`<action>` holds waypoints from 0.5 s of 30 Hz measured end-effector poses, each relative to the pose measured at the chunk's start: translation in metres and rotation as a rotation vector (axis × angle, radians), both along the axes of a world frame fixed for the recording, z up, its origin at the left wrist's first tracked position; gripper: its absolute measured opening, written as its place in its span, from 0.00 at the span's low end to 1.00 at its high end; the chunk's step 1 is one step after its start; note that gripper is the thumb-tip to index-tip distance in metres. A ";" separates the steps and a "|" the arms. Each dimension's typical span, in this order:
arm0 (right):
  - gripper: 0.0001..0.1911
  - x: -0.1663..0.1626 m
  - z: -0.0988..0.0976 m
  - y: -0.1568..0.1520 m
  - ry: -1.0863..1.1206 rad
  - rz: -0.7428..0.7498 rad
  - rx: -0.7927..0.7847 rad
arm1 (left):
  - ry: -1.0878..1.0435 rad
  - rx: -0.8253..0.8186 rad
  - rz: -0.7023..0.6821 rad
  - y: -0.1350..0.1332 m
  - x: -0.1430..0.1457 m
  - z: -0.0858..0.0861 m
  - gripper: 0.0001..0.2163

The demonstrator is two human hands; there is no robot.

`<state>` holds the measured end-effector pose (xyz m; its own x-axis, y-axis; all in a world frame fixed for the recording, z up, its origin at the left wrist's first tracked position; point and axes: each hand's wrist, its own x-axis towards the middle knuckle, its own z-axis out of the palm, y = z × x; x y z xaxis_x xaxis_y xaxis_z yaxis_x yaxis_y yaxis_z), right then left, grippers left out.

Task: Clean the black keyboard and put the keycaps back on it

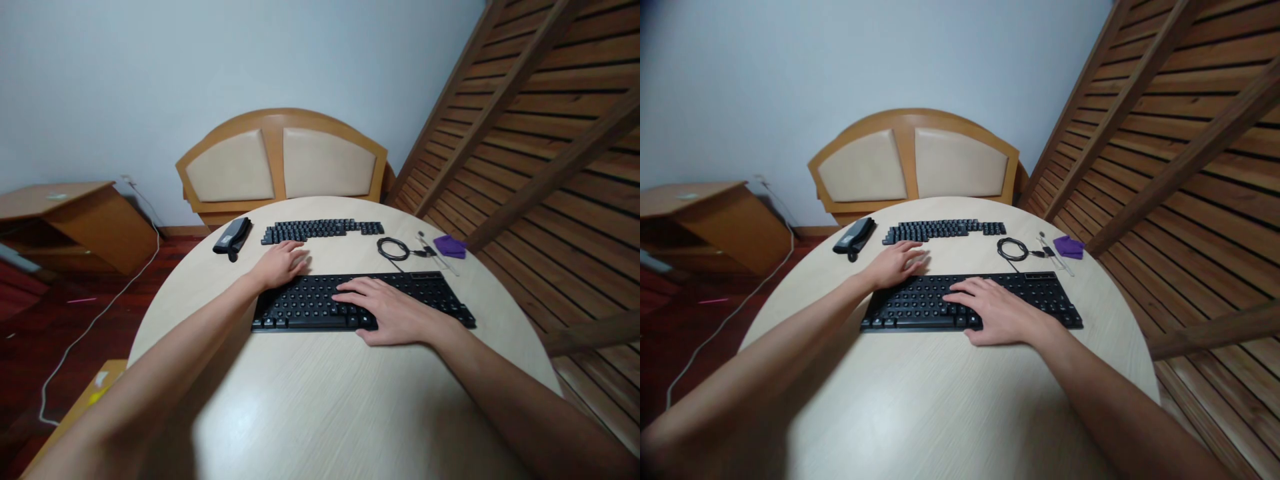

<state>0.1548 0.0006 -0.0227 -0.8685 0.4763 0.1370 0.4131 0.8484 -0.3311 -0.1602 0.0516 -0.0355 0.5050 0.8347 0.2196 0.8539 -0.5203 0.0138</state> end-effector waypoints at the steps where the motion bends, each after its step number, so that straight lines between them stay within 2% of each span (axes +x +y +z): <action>1: 0.39 0.000 0.000 0.000 -0.002 -0.002 -0.001 | 0.032 -0.003 0.019 0.009 -0.002 -0.002 0.20; 8: 0.39 0.000 -0.001 0.000 -0.005 -0.003 -0.010 | 0.072 -0.010 0.118 0.047 -0.002 -0.015 0.25; 15: 0.38 0.000 0.001 -0.001 0.009 0.003 -0.003 | 0.054 -0.027 0.118 0.055 0.005 -0.024 0.23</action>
<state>0.1550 -0.0002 -0.0215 -0.8688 0.4740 0.1433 0.4073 0.8486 -0.3377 -0.1553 0.1067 -0.0595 0.4134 0.8943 0.1711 0.9091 -0.4161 -0.0212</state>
